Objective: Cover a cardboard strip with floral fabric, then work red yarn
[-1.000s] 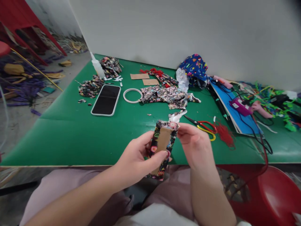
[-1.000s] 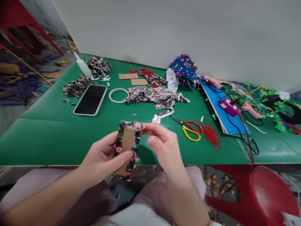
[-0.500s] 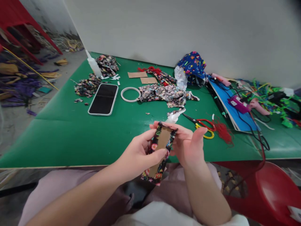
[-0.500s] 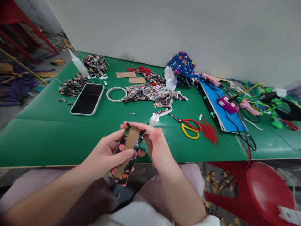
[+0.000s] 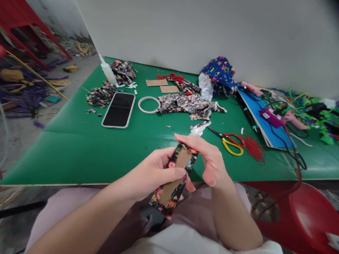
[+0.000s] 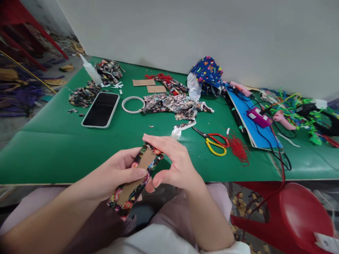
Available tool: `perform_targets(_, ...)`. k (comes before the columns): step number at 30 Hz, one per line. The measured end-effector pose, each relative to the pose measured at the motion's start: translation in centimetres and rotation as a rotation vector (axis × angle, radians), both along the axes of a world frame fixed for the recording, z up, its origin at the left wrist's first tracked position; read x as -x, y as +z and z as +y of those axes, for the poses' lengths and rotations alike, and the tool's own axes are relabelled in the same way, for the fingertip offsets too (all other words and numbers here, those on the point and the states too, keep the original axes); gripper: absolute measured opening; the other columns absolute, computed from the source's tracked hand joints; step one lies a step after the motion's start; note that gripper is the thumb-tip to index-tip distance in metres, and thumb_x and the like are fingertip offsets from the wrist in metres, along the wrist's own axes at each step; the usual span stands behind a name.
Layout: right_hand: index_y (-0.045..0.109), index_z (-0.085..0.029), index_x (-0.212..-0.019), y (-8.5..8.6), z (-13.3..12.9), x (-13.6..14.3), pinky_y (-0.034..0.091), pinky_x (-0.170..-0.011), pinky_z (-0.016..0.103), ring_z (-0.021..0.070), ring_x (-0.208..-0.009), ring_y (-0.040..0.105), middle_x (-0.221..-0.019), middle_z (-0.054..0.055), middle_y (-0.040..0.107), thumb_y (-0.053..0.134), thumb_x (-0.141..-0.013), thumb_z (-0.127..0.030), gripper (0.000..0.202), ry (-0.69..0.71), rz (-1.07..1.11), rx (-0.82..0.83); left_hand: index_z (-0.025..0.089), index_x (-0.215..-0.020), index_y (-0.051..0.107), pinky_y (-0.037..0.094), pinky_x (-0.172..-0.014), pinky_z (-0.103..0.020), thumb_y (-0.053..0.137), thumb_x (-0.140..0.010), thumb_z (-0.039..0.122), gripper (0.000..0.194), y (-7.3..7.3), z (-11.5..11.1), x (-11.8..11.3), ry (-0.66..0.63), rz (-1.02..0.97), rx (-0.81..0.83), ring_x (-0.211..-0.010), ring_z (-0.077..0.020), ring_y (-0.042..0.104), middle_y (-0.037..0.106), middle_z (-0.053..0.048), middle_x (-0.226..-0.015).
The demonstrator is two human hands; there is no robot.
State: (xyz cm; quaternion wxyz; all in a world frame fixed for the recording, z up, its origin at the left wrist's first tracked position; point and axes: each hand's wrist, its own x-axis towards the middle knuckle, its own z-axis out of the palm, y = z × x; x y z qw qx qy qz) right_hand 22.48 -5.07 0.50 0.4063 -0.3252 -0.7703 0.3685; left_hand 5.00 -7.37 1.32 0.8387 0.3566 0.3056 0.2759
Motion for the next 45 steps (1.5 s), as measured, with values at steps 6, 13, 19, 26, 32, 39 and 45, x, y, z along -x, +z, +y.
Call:
perform_targets(6,0.053,-0.017,-0.125,0.2,0.1,-0.2,0.045,-0.090,0.032,0.0212,-0.102,0.061,-0.116,0.010,0.063,0.038,-0.064,-0.078,0.087,-0.008,-0.205,-0.244,0.016,-0.081,0.055,0.048,-0.046,-0.014,0.057,-0.077,0.010,0.008,0.2,0.3,0.6,-0.008,0.002,0.043,-0.049,-0.0076,0.061,0.069,0.001,-0.063)
perform_targets(13,0.050,-0.012,-0.126,-0.2,0.1,-0.5,0.044,-0.092,0.034,0.0225,-0.103,0.059,-0.120,0.014,0.062,0.038,-0.059,-0.079,0.096,-0.047,-0.420,-0.449,0.017,-0.090,0.057,0.044,-0.046,-0.014,0.057,-0.075,0.011,0.016,-0.4,0.8,0.9,-0.029,0.066,0.033,-0.047,-0.0072,0.059,0.068,0.001,-0.063)
perform_targets(19,0.049,-0.016,-0.129,-0.4,0.4,-0.7,0.044,-0.092,0.036,0.0242,-0.104,0.059,-0.125,0.014,0.058,0.038,-0.060,-0.079,0.094,-0.028,-0.457,-0.383,0.016,-0.093,0.056,0.045,-0.047,-0.017,0.057,-0.075,0.015,0.019,-0.5,1.0,1.1,-0.037,0.162,-0.067,-0.051,-0.0097,0.059,0.067,0.001,-0.064)
perform_targets(26,0.059,-0.024,-0.119,-1.5,0.1,-0.2,0.045,-0.092,0.037,0.0239,-0.105,0.059,-0.114,0.006,0.066,0.012,-0.076,-0.075,0.082,0.005,0.030,0.163,0.016,-0.097,0.054,0.039,-0.042,-0.016,0.053,-0.079,0.023,0.020,-0.5,1.0,1.5,-0.088,0.377,-0.289,-0.049,-0.0087,0.054,0.069,-0.002,-0.073)
perform_targets(32,0.070,-0.020,-0.083,-1.8,0.4,0.9,0.051,-0.069,0.027,0.0148,-0.073,0.065,-0.078,0.003,0.071,0.039,-0.087,-0.051,0.044,-0.249,0.182,0.460,0.017,-0.083,0.052,0.039,-0.047,-0.017,0.050,-0.076,0.021,0.008,-0.7,1.0,1.1,-0.191,0.470,-0.416,-0.054,-0.0092,0.053,0.069,0.000,-0.072)
perform_targets(39,0.053,-0.017,-0.054,-1.1,0.8,1.0,0.034,-0.044,0.019,0.0061,-0.044,0.042,-0.045,-0.005,0.046,0.046,-0.085,-0.048,0.044,-0.236,-0.038,0.483,0.016,-0.078,0.057,0.038,-0.045,-0.016,0.046,-0.075,0.021,0.012,-1.1,0.9,1.0,-0.340,0.565,-0.475,-0.052,-0.0091,0.053,0.067,0.000,-0.070)
perform_targets(45,0.044,-0.018,-0.053,-1.3,0.4,1.6,0.027,-0.044,0.021,0.0064,-0.044,0.034,-0.046,-0.006,0.035,0.043,-0.086,-0.049,0.045,-0.238,-0.180,0.411,0.015,-0.075,0.061,0.036,-0.043,-0.015,0.046,-0.072,0.018,0.016,-0.9,1.1,0.8,-0.385,0.564,-0.513,-0.050,-0.0076,0.051,0.064,0.002,-0.066)
